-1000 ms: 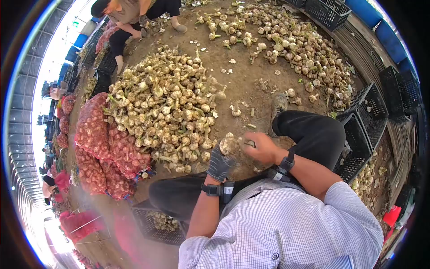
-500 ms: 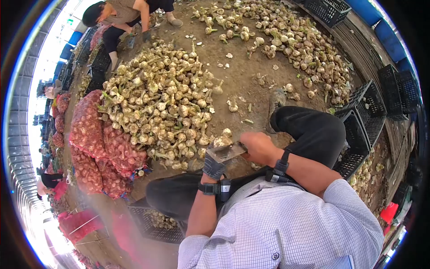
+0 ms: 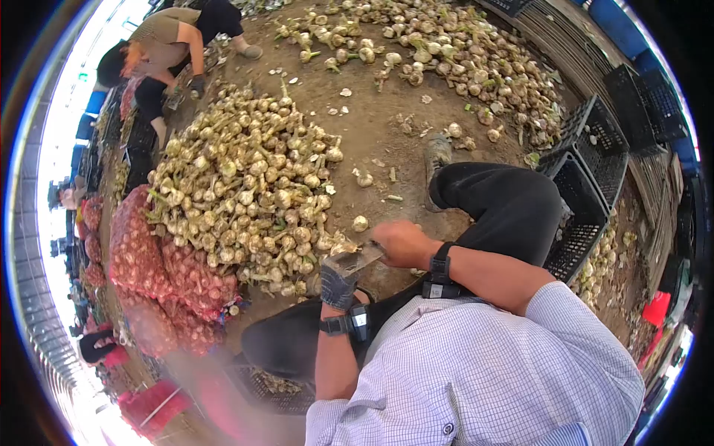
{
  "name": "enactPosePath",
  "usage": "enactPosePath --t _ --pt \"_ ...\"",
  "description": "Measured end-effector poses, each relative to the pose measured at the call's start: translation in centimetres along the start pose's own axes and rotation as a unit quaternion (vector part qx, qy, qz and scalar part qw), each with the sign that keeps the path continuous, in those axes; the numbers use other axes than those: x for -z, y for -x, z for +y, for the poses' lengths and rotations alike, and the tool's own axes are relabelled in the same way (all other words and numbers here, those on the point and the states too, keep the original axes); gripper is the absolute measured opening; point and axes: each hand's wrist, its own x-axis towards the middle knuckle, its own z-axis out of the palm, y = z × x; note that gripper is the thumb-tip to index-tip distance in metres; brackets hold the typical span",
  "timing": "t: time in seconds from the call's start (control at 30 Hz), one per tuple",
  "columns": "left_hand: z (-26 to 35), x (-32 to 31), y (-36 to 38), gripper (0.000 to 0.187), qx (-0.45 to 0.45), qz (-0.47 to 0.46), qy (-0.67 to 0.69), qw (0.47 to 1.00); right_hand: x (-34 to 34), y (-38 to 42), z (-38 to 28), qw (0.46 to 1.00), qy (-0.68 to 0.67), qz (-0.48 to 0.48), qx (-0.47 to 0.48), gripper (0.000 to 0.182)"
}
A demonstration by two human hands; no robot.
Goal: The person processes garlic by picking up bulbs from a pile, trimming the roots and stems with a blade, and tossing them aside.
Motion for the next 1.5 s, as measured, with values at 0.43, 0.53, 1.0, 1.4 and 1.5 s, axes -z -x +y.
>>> enactPosePath --t 0.43,0.53,1.0,1.4,1.5 --pt "-3.9 -2.0 -0.3 0.018 0.037 0.043 0.028 0.998 -0.6 0.2 2.1 0.989 -0.027 -0.078 -0.120 0.019" --pt "1.9 1.0 -1.0 0.024 -0.148 0.082 -0.132 0.977 -1.2 1.6 8.3 0.947 0.052 -0.187 -0.258 0.023" --pt "-5.9 -3.6 -17.3 0.081 0.219 -0.101 -0.144 0.960 -0.9 0.3 7.8 0.926 -0.067 -0.022 -0.372 0.038" --pt "-19.3 -12.2 -13.4 0.034 0.238 -0.212 -0.238 0.917 -0.9 -0.2 6.6 0.920 -0.080 -0.058 -0.379 0.039" --pt "-18.0 -9.5 -12.4 0.027 0.217 -0.220 -0.219 0.926 -0.1 -1.3 5.5 0.913 -0.080 -0.041 -0.397 0.037"
